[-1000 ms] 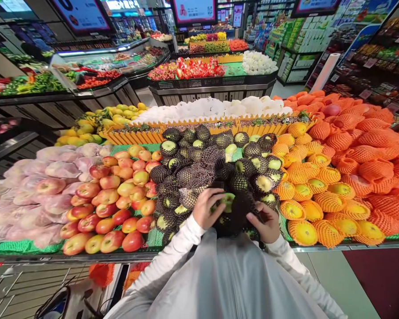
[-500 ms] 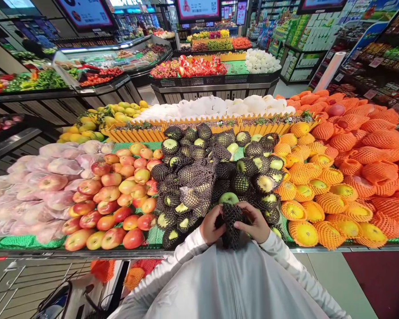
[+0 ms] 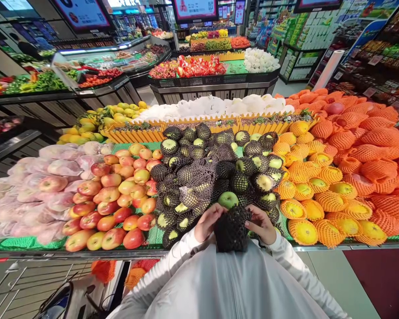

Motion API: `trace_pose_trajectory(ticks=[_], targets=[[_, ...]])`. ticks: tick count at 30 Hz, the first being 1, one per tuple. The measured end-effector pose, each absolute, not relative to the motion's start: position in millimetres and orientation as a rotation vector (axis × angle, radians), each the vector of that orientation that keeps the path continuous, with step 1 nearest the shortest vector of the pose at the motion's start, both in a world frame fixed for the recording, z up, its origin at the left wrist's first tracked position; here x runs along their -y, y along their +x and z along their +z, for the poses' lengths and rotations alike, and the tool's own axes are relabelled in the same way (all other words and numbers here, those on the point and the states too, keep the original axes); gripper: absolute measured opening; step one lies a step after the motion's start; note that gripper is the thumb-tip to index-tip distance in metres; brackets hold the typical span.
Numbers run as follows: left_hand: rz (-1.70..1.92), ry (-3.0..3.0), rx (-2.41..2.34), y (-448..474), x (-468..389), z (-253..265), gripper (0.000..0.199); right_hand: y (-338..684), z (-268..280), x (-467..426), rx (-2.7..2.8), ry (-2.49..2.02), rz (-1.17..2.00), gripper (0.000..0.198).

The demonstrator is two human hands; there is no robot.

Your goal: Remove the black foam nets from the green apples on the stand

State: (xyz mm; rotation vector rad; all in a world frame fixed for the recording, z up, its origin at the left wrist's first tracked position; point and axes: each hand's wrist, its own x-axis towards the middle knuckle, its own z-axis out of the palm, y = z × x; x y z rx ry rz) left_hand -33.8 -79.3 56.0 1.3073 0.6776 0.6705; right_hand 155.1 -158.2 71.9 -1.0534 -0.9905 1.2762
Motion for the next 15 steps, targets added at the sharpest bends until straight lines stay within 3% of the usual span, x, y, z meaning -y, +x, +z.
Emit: trace_pose_trajectory(ticks=[8, 15], targets=[[0.264, 1.102, -0.471, -41.4, 78.8, 66.8, 0.049, 153.0, 69.6, 153.3, 0.918, -1.101, 1.324, 0.034], [0.686, 1.093, -0.653, -45.8, 79.0, 64.9, 0.059, 152.6, 63.6, 150.1, 1.124, -1.104, 1.492, 0.033]])
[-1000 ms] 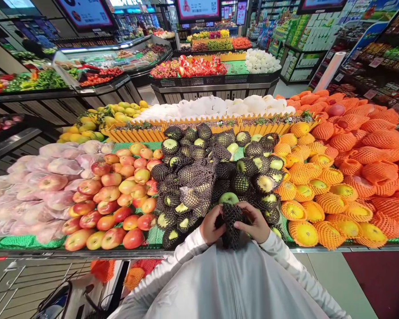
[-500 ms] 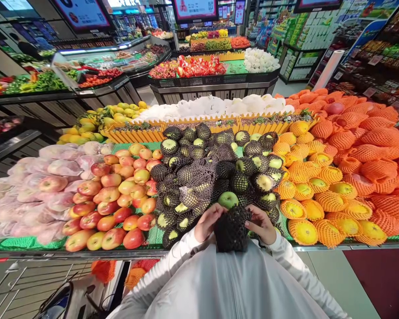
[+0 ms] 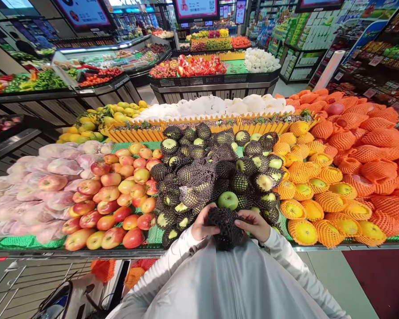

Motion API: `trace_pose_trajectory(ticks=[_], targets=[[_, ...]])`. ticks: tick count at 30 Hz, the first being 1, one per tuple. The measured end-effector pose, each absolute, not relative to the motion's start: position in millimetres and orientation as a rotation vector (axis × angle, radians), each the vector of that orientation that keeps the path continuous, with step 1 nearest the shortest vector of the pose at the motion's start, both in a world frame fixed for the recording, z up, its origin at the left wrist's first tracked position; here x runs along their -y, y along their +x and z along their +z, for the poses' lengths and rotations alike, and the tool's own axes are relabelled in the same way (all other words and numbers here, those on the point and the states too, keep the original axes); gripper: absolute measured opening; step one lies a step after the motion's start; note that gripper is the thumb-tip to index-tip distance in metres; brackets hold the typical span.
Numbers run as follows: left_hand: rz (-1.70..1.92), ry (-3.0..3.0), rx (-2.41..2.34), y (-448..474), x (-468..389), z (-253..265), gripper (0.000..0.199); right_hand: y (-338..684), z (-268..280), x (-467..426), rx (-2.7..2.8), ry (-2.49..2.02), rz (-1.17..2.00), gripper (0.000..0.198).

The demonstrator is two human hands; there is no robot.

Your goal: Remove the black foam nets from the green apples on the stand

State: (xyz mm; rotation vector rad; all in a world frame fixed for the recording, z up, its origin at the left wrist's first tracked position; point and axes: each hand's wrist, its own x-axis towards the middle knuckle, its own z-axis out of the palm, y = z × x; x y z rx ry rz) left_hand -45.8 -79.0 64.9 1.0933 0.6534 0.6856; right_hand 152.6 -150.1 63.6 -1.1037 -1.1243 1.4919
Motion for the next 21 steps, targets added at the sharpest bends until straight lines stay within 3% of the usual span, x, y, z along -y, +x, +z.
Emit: trace_pose_trajectory(ticks=[5, 10, 16, 21], targets=[[0.647, 0.898, -0.757, -36.7, 71.8, 72.1, 0.05, 155.3, 71.9, 154.2, 1.261, -1.063, 1.379, 0.036], [0.731, 0.748, -0.649, -30.2, 69.5, 70.9, 0.032, 160.1, 72.5, 163.6, 1.013, -1.026, 1.219, 0.036], [0.568, 1.104, -0.504, -28.7, 72.8, 51.5, 0.061, 166.9, 61.0, 161.5, 0.941, -1.019, 1.279, 0.04], [0.663, 1.585, -0.934, -26.4, 63.0, 36.1, 0.026, 170.0, 29.2, 132.1, 0.972, -1.429, 0.952, 0.037]])
